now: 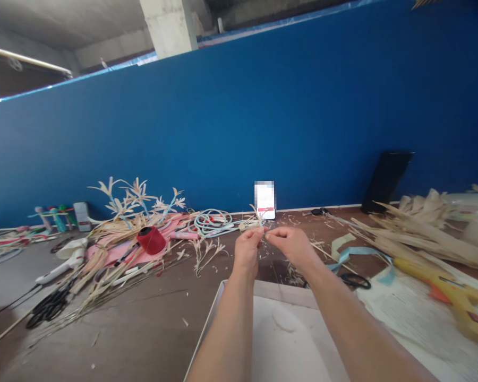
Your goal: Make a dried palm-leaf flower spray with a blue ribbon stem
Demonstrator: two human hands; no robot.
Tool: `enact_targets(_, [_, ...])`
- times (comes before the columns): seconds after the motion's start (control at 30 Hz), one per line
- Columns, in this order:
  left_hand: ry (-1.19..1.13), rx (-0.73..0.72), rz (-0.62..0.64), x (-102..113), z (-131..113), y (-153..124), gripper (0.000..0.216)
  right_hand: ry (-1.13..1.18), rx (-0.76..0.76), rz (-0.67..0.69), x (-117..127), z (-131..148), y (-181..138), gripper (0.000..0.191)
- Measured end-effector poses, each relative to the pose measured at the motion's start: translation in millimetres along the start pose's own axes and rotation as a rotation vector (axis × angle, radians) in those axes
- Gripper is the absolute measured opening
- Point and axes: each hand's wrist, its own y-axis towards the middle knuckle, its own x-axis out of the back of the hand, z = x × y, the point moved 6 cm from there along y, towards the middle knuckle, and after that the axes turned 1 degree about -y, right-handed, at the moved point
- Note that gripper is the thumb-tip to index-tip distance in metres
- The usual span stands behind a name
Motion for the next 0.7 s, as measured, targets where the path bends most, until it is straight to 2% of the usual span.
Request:
enact_targets(0.5, [-0.036, 0.029, -0.023, 1.4, 4.7, 2.6, 0.023, -0.082, 0.027, 0.045, -3.1, 1.7, -0.7, 0.028])
enact_targets(0.7, [0.008, -0.002, -0.025, 2.0, 2.8, 3.2, 0.023, -0.078, 0.029, 0.060, -3.2, 2.6, -1.2, 0.027])
